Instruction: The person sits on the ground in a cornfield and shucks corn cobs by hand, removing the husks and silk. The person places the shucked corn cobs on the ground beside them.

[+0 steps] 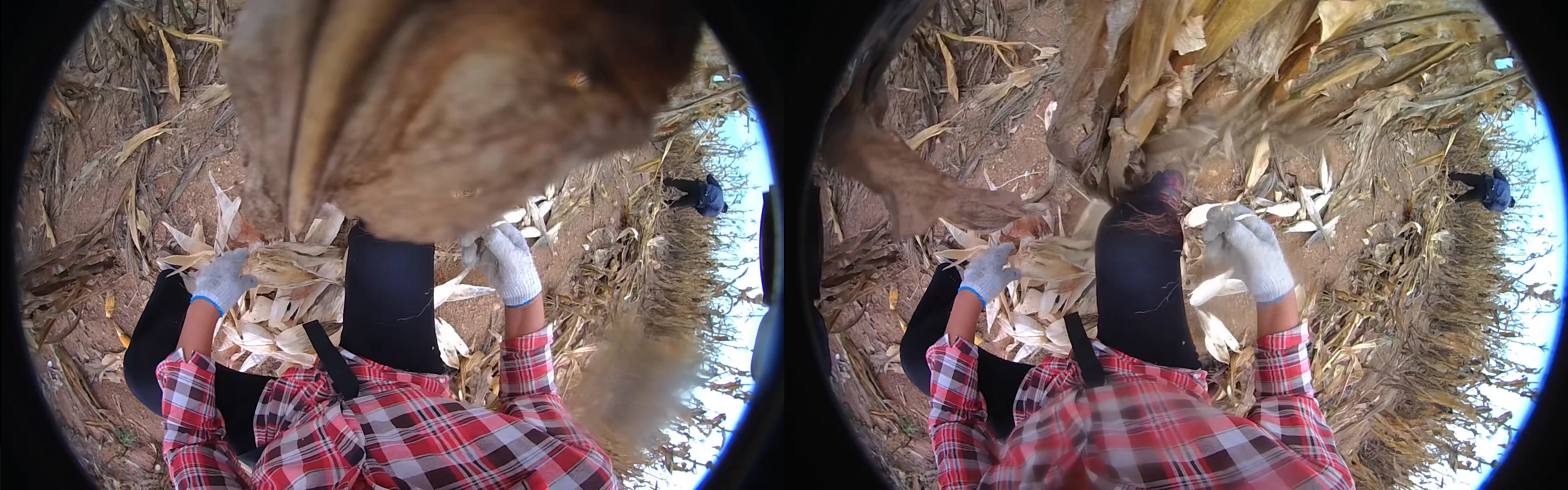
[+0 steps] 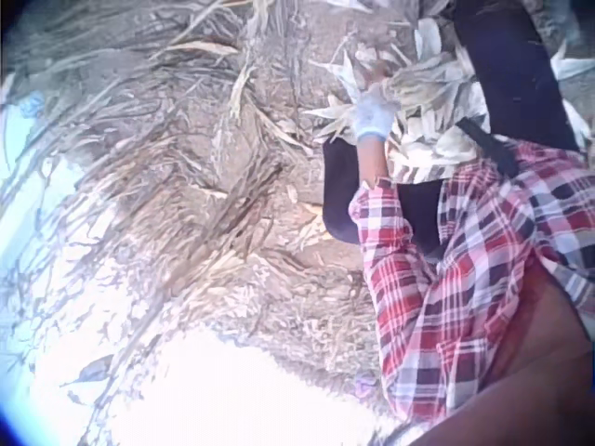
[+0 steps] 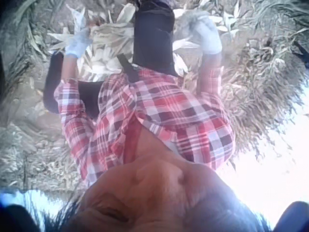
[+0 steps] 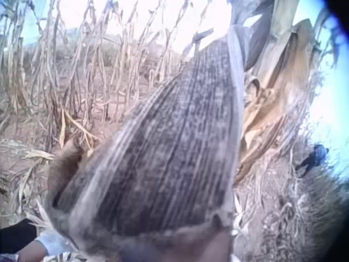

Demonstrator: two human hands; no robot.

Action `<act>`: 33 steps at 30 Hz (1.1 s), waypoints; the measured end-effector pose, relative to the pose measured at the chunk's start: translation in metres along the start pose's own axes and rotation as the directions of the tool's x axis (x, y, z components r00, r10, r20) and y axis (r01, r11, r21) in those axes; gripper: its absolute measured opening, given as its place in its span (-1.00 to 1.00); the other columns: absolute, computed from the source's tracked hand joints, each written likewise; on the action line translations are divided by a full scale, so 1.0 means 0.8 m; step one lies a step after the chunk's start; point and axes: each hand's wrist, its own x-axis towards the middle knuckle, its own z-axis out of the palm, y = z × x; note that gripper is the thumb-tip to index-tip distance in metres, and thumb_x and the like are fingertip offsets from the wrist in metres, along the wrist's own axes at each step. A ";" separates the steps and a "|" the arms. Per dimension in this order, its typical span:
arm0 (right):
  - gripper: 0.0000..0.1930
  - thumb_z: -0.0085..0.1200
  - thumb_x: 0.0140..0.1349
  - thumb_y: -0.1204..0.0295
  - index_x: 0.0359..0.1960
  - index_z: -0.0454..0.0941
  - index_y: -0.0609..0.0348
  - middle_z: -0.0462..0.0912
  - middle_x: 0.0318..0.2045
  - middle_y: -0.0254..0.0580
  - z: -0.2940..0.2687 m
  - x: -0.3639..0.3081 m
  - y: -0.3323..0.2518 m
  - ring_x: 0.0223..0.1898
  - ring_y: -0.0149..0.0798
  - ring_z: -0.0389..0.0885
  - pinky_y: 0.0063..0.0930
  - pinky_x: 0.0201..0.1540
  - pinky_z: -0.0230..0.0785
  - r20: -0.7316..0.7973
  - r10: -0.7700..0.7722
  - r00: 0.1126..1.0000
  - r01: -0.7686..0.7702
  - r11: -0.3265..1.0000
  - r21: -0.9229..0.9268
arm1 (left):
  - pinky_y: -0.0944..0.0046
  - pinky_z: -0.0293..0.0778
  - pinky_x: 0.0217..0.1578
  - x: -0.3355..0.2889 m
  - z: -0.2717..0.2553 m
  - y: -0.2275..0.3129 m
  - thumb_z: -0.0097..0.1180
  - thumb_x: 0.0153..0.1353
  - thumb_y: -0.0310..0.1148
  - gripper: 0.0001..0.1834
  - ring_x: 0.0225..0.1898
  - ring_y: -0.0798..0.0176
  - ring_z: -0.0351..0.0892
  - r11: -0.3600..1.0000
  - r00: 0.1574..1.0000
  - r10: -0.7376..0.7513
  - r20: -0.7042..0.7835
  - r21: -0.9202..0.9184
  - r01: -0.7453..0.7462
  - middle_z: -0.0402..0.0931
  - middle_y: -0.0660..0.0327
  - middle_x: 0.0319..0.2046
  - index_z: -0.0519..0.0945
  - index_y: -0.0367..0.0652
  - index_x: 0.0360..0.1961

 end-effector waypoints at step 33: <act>-0.67 0.10 0.29 0.44 0.05 0.49 0.29 0.66 -0.12 0.00 -0.019 -0.107 0.066 -0.06 -0.21 0.65 -0.40 0.05 0.44 -0.445 -0.497 0.745 0.020 0.684 -0.730 | 0.03 0.39 0.15 -0.083 0.093 0.032 0.21 0.09 0.03 -0.36 0.15 -0.08 0.48 0.947 0.957 0.260 0.127 0.158 -0.278 0.50 -0.06 0.11 0.51 -0.12 0.13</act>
